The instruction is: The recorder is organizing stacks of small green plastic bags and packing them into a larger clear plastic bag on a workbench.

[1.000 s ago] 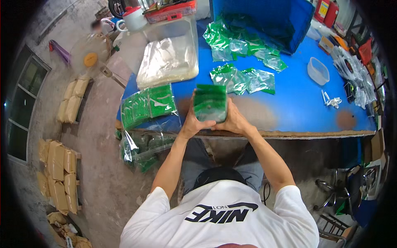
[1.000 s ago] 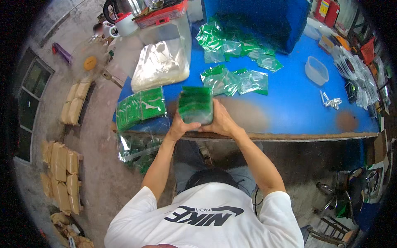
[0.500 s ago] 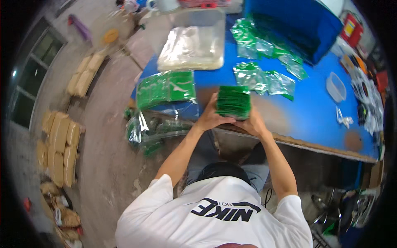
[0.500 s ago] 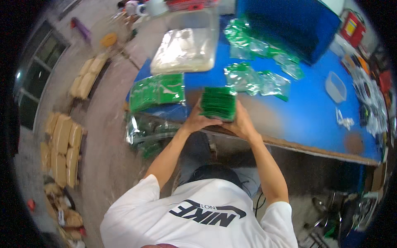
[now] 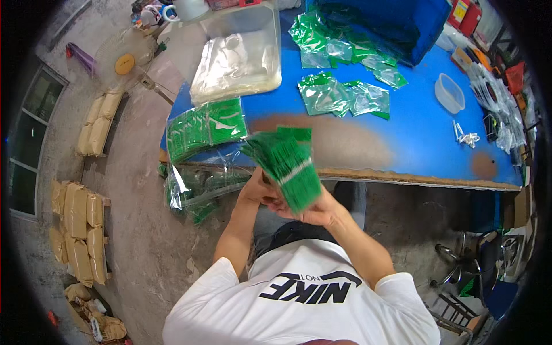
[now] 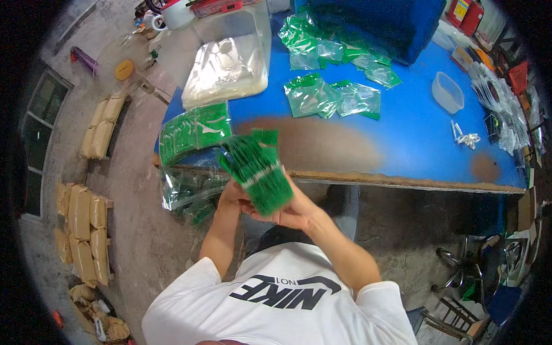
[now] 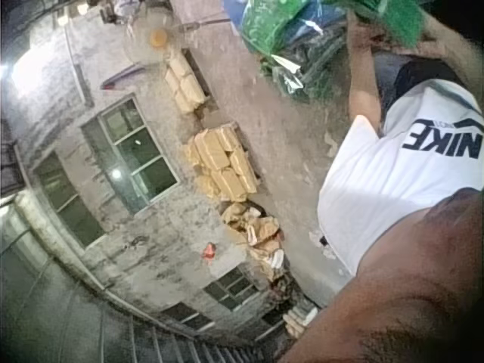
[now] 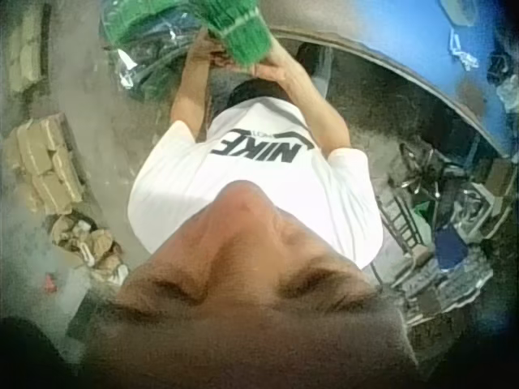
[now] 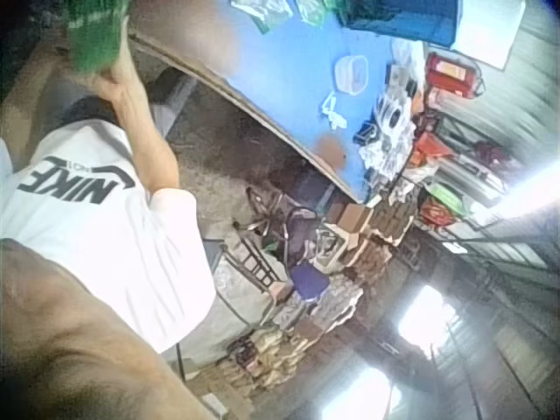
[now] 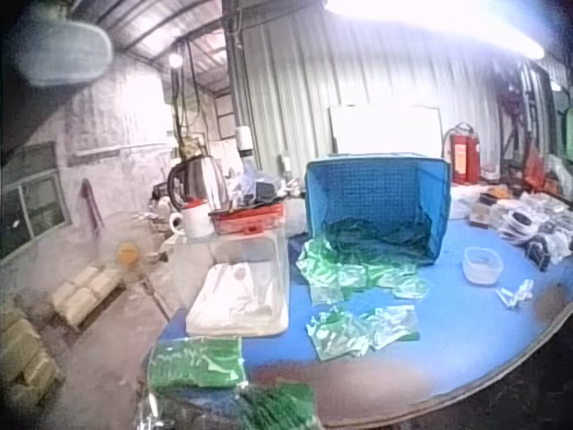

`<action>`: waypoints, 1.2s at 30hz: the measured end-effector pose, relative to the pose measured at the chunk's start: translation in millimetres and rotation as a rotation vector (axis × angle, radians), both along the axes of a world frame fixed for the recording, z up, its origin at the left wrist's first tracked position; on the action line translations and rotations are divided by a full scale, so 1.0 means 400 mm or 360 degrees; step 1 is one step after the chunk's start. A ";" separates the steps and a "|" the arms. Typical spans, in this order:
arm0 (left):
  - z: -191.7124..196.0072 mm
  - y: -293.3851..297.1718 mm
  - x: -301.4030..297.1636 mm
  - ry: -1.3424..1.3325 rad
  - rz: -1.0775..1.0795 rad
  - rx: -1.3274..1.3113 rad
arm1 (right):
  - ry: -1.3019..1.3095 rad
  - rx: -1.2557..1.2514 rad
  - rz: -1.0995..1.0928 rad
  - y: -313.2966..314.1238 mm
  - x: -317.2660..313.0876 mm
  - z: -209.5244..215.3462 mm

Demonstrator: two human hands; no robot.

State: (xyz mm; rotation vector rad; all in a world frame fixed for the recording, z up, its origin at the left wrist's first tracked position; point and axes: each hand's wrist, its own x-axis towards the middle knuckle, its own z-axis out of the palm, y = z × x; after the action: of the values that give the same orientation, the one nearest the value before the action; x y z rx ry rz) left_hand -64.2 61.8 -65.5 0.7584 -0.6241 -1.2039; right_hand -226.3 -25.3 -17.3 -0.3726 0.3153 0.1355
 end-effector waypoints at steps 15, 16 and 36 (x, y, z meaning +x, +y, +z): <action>0.115 -0.046 -0.078 -0.0887 0.0176 0.0166 | 0.0011 -0.2047 -0.0387 -0.151 -0.087 0.072; 0.118 -0.045 -0.084 -0.0883 0.0167 0.0170 | 0.0030 -0.2003 -0.0418 -0.147 -0.091 0.067; 0.075 -0.044 -0.138 -0.0374 0.0577 0.0293 | 0.0694 -0.2941 -0.1714 -0.113 -0.102 0.091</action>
State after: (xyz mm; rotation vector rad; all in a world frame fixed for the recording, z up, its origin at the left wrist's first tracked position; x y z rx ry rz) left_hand -119.4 44.3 -35.7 1.1280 -0.5420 -0.8513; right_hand -267.2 -70.5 19.2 -1.9338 0.9893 -1.2611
